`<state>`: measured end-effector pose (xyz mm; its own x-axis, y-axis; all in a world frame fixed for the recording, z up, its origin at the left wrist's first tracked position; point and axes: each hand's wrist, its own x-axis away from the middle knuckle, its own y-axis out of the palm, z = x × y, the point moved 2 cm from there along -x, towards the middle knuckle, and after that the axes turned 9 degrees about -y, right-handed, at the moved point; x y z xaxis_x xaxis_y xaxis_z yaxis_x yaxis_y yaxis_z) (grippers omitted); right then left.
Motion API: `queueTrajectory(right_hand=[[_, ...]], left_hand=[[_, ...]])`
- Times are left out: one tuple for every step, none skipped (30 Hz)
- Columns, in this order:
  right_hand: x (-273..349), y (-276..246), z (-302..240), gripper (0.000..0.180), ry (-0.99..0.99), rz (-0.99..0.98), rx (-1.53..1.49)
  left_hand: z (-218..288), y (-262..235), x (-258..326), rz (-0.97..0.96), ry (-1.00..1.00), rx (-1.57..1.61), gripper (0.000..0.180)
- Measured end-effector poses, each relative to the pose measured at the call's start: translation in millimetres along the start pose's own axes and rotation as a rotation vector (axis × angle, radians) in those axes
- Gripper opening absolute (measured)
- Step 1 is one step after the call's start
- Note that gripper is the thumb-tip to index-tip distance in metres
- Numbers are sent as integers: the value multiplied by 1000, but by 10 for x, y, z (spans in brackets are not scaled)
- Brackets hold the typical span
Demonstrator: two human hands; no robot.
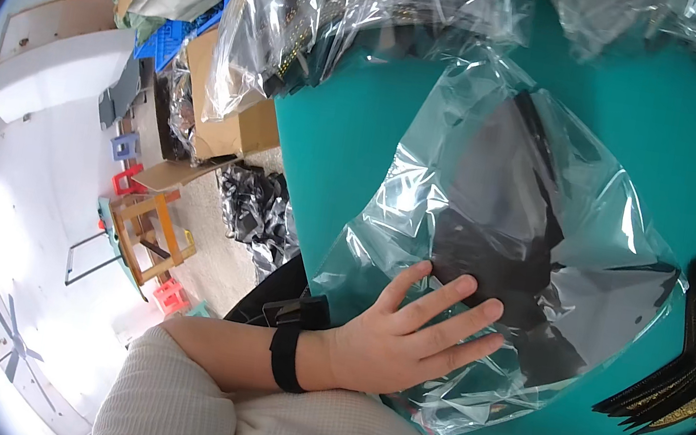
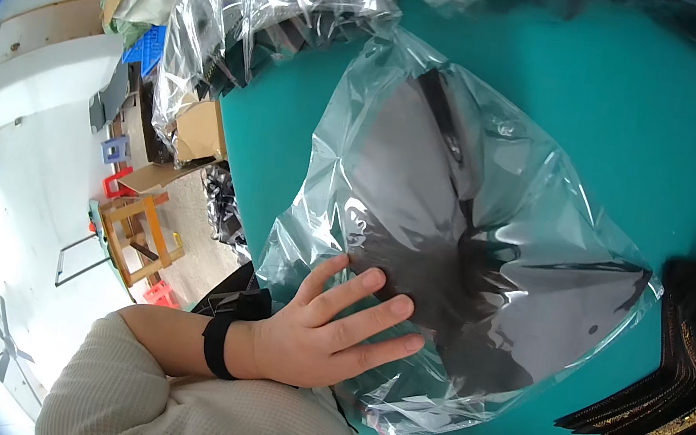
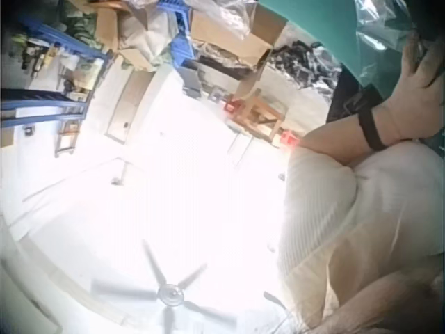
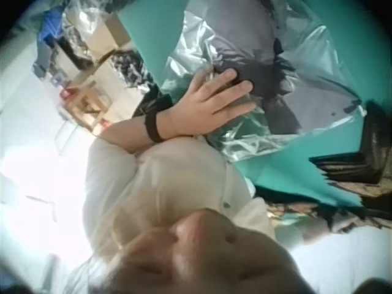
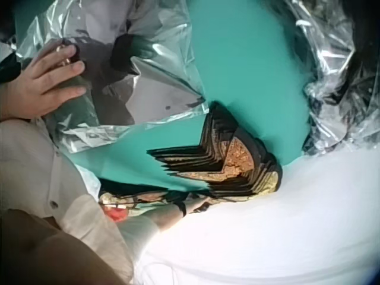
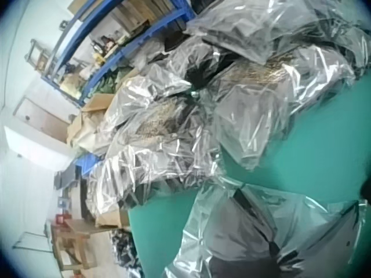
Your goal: Packing black and gold sequined shoe components into plastic bags.
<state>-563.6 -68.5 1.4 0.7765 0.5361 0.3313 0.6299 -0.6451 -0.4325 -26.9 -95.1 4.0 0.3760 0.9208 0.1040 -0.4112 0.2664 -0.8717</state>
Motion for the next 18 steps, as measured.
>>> queueTrajectory(right_hand=[[-313,-536,130,25,-34,-6,6],[-450,-707,249,24,-41,1,14],[-657,-978,402,24,-48,7,21],[-811,-1157,529,23,-51,16,29],[-1126,-1795,689,22,-65,35,44],[-1564,-2579,823,22,-83,66,62],[-1632,-2686,961,21,-78,77,63],[-1550,-2564,1027,20,-73,86,63],[-1433,-2422,969,20,-78,96,70],[-1493,-2545,1004,19,-82,105,77],[-1446,-2556,984,19,-79,109,87],[-1399,-2530,988,25,-46,141,72],[-1352,-2467,1004,32,-12,173,57],[-1280,-2407,1004,40,20,206,47],[-1221,-2337,1023,48,53,238,34],[-1169,-2286,1036,56,85,268,22],[-1133,-2266,1026,65,112,298,9],[-1164,-2340,1024,44,169,297,-5]], left_hand=[[-23,-90,49,27,-14,8,34],[-22,-84,37,37,-2,8,34],[-30,-86,33,48,8,7,34],[-42,-82,27,43,4,12,34],[-63,-97,24,32,8,9,34],[-80,-100,15,21,21,17,34],[-61,-129,5,11,22,11,34],[-39,-169,4,-20,20,-10,35],[-42,-205,21,-44,16,-22,36],[-66,-203,54,-48,14,-18,36],[-96,-187,107,18,32,44,37],[-116,-186,147,84,48,105,38],[-132,-185,173,77,43,112,38],[-164,-188,193,98,15,83,39],[-194,-192,212,119,-14,50,40],[-213,-200,228,114,-47,52,40],[-234,-214,226,111,-54,60,40],[-253,-221,222,55,-40,68,39]])
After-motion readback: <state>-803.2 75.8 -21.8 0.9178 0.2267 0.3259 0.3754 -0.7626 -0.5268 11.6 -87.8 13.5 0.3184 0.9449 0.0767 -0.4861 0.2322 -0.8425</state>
